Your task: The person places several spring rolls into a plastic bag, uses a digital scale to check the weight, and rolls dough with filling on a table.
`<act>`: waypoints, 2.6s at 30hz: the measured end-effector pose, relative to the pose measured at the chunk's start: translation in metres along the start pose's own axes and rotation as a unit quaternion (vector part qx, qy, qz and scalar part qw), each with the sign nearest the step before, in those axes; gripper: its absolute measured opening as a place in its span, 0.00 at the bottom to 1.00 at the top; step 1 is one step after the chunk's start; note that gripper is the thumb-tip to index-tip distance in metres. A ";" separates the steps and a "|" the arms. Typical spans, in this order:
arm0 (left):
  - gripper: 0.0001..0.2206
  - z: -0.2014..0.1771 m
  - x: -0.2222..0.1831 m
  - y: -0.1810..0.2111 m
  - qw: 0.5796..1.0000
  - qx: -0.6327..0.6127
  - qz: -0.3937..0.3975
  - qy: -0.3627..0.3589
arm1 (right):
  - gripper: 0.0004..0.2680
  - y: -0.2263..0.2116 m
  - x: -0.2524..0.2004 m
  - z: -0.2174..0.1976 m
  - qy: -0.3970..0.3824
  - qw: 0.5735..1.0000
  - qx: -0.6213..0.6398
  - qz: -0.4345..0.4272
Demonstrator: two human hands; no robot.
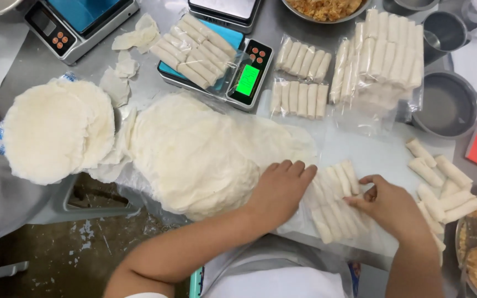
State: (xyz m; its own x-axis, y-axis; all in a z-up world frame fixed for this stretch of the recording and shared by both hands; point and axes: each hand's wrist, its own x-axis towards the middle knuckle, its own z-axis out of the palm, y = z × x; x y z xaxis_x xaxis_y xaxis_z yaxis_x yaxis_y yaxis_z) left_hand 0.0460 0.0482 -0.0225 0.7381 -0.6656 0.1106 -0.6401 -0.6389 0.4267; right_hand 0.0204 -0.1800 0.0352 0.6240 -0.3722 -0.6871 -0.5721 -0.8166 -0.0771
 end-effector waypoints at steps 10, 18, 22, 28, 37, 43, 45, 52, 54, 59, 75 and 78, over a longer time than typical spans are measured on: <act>0.18 -0.054 0.089 -0.021 0.947 -0.133 -0.154 -0.249 | 0.14 0.066 0.004 0.057 -0.017 0.907 0.376 -0.190; 0.23 0.003 0.217 -0.151 0.982 0.162 -0.034 0.093 | 0.29 0.065 -0.068 0.008 0.039 0.837 0.512 0.187; 0.34 0.002 0.249 -0.166 0.986 0.139 -0.073 -0.062 | 0.22 0.129 -0.060 0.034 0.125 0.841 0.504 0.154; 0.43 -0.024 0.260 -0.147 0.955 0.218 -0.112 -0.169 | 0.16 0.254 -0.024 0.092 0.307 0.809 0.502 0.008; 0.42 -0.016 0.207 -0.098 0.953 0.212 -0.085 -0.197 | 0.27 0.063 -0.059 -0.028 0.171 0.772 0.554 -0.260; 0.35 -0.014 0.152 -0.081 0.965 0.184 -0.072 -0.171 | 0.26 -0.091 0.069 -0.052 0.016 0.653 0.698 -0.294; 0.34 -0.017 0.132 -0.075 0.968 0.177 -0.066 -0.164 | 0.31 -0.128 0.113 -0.049 0.015 0.674 0.679 -0.290; 0.29 -0.025 0.097 -0.059 0.984 0.005 -0.170 -0.053 | 0.37 -0.161 0.160 -0.038 0.048 0.765 0.604 -0.218; 0.31 -0.008 0.101 -0.069 0.972 -0.057 -0.227 -0.039 | 0.40 -0.160 0.140 -0.042 0.045 0.762 0.609 -0.214; 0.37 0.039 0.130 -0.112 0.922 -0.220 -0.315 0.048 | 0.35 -0.164 0.144 -0.053 0.072 0.853 0.478 -0.198; 0.19 -0.056 0.117 -0.027 0.896 -0.251 -0.359 0.076 | 0.21 -0.162 0.140 -0.097 0.050 0.887 0.446 -0.112; 0.17 -0.087 0.098 -0.020 0.932 -0.207 -0.271 0.121 | 0.20 -0.152 0.195 -0.080 0.111 0.911 0.369 -0.145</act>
State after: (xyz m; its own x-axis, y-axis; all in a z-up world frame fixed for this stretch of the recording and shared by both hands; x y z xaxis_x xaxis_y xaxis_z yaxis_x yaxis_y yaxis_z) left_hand 0.1494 0.0294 0.0578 0.9877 -0.1497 -0.0451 -0.0580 -0.6189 0.7833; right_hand 0.2716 -0.1640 -0.0297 0.8517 -0.3352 -0.4027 -0.5164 -0.4070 -0.7535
